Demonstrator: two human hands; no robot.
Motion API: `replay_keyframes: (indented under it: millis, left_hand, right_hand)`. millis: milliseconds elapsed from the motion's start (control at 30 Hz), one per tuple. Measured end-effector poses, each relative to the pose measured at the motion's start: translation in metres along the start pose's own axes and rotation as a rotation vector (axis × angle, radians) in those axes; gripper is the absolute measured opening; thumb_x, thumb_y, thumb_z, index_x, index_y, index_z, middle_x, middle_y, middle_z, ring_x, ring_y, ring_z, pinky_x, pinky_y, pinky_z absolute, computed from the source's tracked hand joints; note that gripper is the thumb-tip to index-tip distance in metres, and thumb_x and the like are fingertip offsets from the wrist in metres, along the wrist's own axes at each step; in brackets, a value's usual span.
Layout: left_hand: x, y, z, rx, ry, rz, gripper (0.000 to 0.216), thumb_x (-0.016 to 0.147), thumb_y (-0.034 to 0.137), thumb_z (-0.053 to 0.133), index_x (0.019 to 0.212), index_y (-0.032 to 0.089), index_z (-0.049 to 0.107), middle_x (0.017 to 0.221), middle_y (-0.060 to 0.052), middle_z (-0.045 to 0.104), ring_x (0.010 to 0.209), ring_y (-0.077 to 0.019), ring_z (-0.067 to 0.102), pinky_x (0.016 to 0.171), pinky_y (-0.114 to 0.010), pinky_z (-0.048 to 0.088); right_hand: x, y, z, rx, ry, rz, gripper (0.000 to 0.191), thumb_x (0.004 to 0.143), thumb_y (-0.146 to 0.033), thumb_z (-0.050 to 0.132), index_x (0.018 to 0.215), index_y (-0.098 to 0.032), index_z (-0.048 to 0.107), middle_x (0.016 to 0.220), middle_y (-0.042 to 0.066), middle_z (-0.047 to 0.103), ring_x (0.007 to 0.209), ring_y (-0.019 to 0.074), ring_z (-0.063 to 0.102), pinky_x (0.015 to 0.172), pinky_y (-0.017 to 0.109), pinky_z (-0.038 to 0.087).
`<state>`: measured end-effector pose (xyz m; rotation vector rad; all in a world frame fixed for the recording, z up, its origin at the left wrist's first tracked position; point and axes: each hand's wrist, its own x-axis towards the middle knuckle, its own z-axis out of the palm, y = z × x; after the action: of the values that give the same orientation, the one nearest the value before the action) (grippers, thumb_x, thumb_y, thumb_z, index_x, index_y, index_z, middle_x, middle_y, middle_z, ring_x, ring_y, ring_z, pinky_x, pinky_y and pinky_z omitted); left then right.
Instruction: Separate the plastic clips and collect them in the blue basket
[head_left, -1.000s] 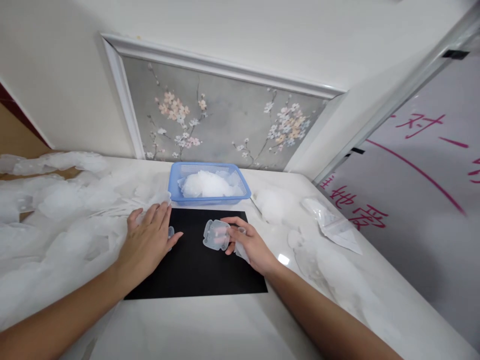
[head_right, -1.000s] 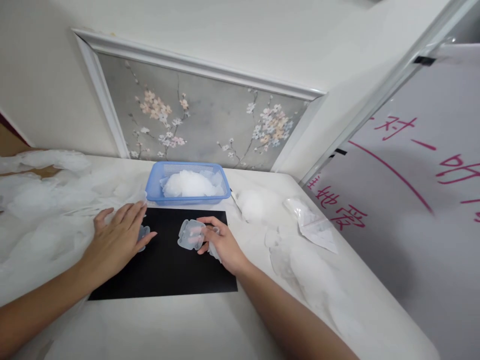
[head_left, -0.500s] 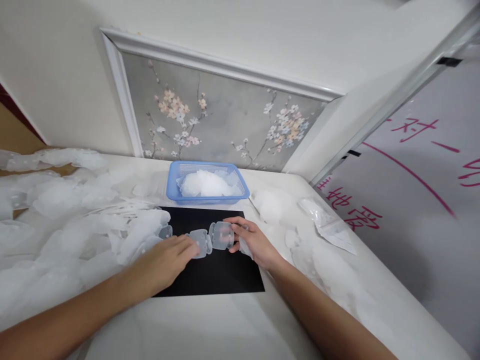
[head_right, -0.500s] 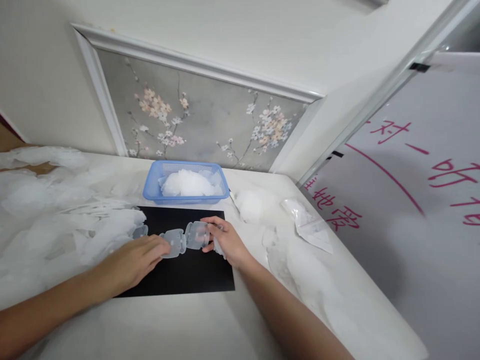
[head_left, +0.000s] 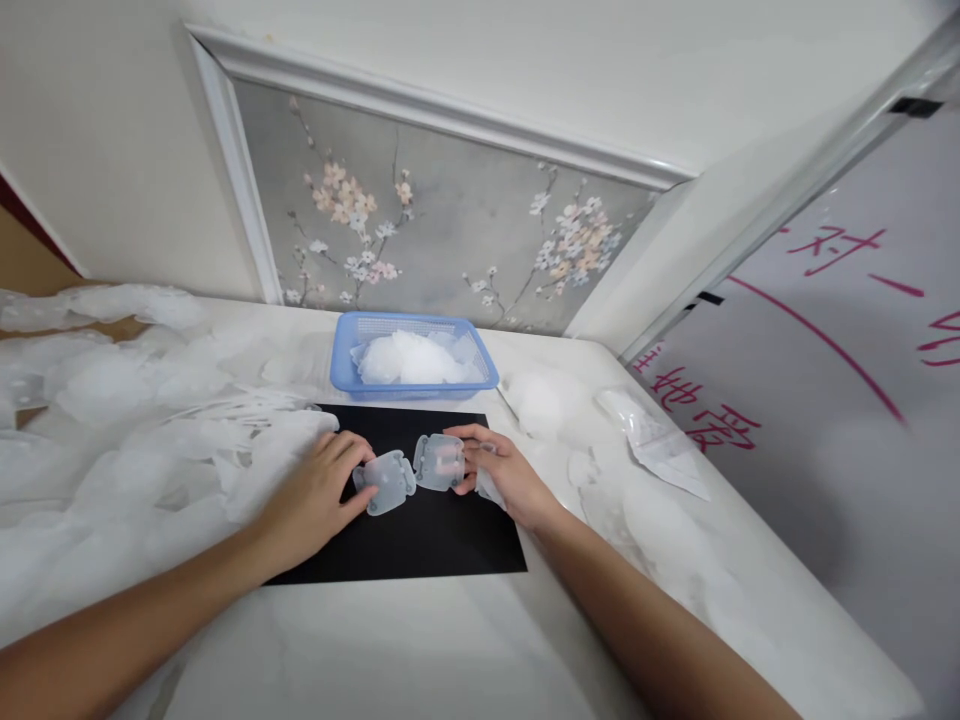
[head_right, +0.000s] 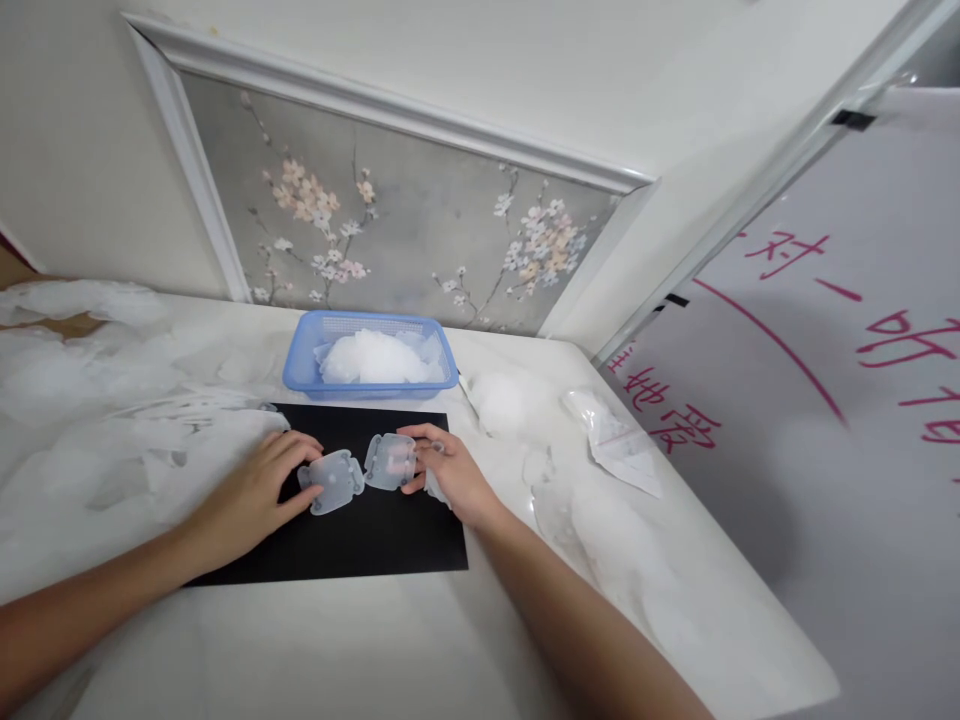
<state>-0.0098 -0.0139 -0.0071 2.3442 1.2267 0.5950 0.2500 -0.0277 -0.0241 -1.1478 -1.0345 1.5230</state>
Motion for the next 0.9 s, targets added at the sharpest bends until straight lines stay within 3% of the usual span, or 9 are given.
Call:
replay_keyframes:
  millis: [133, 267, 333, 433, 600, 700, 900]
  left_hand:
    - [-0.002, 0.014, -0.014, -0.265, 0.149, -0.138, 0.015, 0.093, 0.035, 0.049, 0.092, 0.024, 0.058, 0.099, -0.003, 0.070, 0.088, -0.0206, 0.063, 0.076, -0.033, 0.049]
    - [-0.010, 0.022, -0.013, -0.450, 0.332, -0.195, 0.020, 0.090, 0.042, 0.056, 0.098, 0.024, 0.057, 0.082, 0.001, 0.066, 0.068, -0.0147, 0.059, 0.060, -0.026, 0.047]
    - [-0.011, 0.024, -0.008, -0.629, 0.273, -0.265, 0.027, 0.089, 0.046, 0.058, 0.106, 0.024, 0.058, 0.083, 0.001, 0.067, 0.070, -0.0147, 0.062, 0.063, -0.026, 0.050]
    - [-0.007, 0.024, 0.000, -0.942, 0.130, -0.395, 0.036, 0.087, 0.046, 0.063, 0.114, 0.023, 0.059, 0.105, -0.003, 0.071, 0.096, -0.0201, 0.068, 0.085, -0.033, 0.056]
    - [0.006, 0.017, -0.003, -1.288, -0.041, -0.624, 0.027, 0.086, 0.030, 0.067, 0.111, 0.021, 0.062, 0.119, -0.007, 0.071, 0.105, -0.0246, 0.070, 0.099, -0.041, 0.053]
    - [0.009, 0.014, -0.008, -1.364, -0.064, -0.685, 0.021, 0.088, 0.021, 0.063, 0.110, 0.020, 0.064, 0.118, -0.008, 0.072, 0.103, -0.0252, 0.071, 0.098, -0.041, 0.054]
    - [0.008, 0.013, -0.006, -1.358, -0.070, -0.662, 0.021, 0.090, 0.020, 0.061, 0.110, 0.019, 0.067, 0.116, -0.008, 0.073, 0.104, -0.0237, 0.070, 0.097, -0.039, 0.055]
  right_hand:
    - [0.000, 0.001, 0.001, 0.007, 0.005, 0.001, 0.028, 0.075, -0.033, 0.070, 0.099, -0.019, 0.070, 0.076, 0.001, 0.066, 0.065, 0.0155, 0.065, 0.054, 0.027, 0.055]
    - [0.000, 0.001, 0.002, 0.009, 0.005, -0.004, 0.030, 0.077, -0.040, 0.071, 0.099, -0.019, 0.070, 0.084, 0.004, 0.069, 0.069, 0.0175, 0.067, 0.053, 0.028, 0.056]
    - [-0.001, 0.002, 0.002, -0.008, 0.009, -0.011, 0.033, 0.078, -0.043, 0.071, 0.100, -0.019, 0.069, 0.088, 0.006, 0.069, 0.071, 0.0180, 0.067, 0.053, 0.028, 0.056]
    - [-0.001, 0.002, 0.002, -0.053, 0.009, -0.033, 0.035, 0.079, -0.046, 0.071, 0.101, -0.019, 0.069, 0.085, 0.005, 0.069, 0.067, 0.0158, 0.065, 0.053, 0.028, 0.056]
    - [-0.001, 0.003, 0.001, -0.037, 0.007, -0.038, 0.038, 0.078, -0.051, 0.071, 0.099, -0.019, 0.069, 0.085, 0.005, 0.068, 0.064, 0.0148, 0.065, 0.051, 0.027, 0.055]
    - [-0.001, 0.003, 0.001, -0.033, 0.009, -0.020, 0.039, 0.078, -0.052, 0.070, 0.099, -0.019, 0.069, 0.082, 0.005, 0.069, 0.064, 0.0155, 0.065, 0.051, 0.026, 0.055]
    - [-0.002, 0.002, 0.002, -0.017, 0.000, -0.025, 0.041, 0.078, -0.055, 0.071, 0.098, -0.019, 0.070, 0.084, 0.005, 0.069, 0.064, 0.0154, 0.066, 0.051, 0.026, 0.055]
